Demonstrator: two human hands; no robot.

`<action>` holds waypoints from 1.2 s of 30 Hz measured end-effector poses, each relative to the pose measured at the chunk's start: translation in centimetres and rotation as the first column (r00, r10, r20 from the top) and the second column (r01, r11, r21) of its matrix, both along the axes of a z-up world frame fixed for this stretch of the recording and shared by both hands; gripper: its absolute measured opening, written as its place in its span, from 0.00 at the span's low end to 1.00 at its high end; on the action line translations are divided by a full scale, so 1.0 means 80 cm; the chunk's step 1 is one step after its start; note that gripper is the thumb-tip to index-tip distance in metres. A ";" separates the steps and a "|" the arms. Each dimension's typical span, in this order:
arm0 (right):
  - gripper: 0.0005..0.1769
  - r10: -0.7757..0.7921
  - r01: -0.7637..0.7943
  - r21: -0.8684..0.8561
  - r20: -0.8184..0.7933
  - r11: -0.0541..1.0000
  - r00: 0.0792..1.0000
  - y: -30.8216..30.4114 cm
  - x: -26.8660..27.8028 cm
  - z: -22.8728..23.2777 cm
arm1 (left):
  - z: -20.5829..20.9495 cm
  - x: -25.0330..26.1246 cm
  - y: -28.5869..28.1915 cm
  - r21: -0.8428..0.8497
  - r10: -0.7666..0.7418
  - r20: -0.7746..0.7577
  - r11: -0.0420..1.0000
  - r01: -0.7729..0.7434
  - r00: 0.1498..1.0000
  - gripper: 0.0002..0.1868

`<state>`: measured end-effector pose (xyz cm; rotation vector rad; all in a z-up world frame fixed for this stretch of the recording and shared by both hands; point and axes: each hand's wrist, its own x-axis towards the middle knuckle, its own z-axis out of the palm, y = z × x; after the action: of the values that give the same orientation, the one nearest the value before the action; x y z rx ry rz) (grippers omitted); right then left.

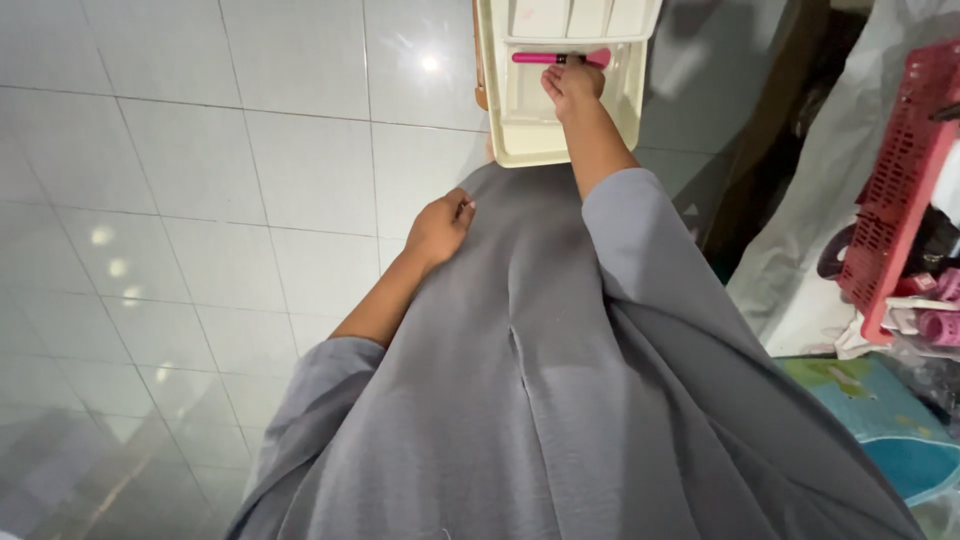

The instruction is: Organizing jewelry, hair rollers, brushes, and other personal accessories into containers.

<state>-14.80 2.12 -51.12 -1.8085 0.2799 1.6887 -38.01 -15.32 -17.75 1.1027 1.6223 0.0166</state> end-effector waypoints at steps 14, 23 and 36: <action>0.18 -0.214 0.334 0.302 -0.368 0.893 0.905 0.000 -0.010 0.041 | 0.005 0.005 0.021 0.013 0.009 0.011 1.000 -0.010 1.000 0.13; 0.10 -0.126 0.264 0.368 -0.358 0.892 0.925 -0.036 -0.019 0.052 | 0.005 0.015 0.042 0.050 -0.133 0.037 0.990 0.132 0.990 0.14; 0.12 0.136 -0.193 0.530 0.146 0.825 0.980 -0.187 0.131 0.397 | 0.018 0.193 0.147 0.227 -0.560 0.215 0.825 0.517 0.800 0.13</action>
<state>-4.31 -12.84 -19.35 -1.5030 -0.3846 1.5719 -22.57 -3.58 -16.28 1.5863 1.0251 -0.0777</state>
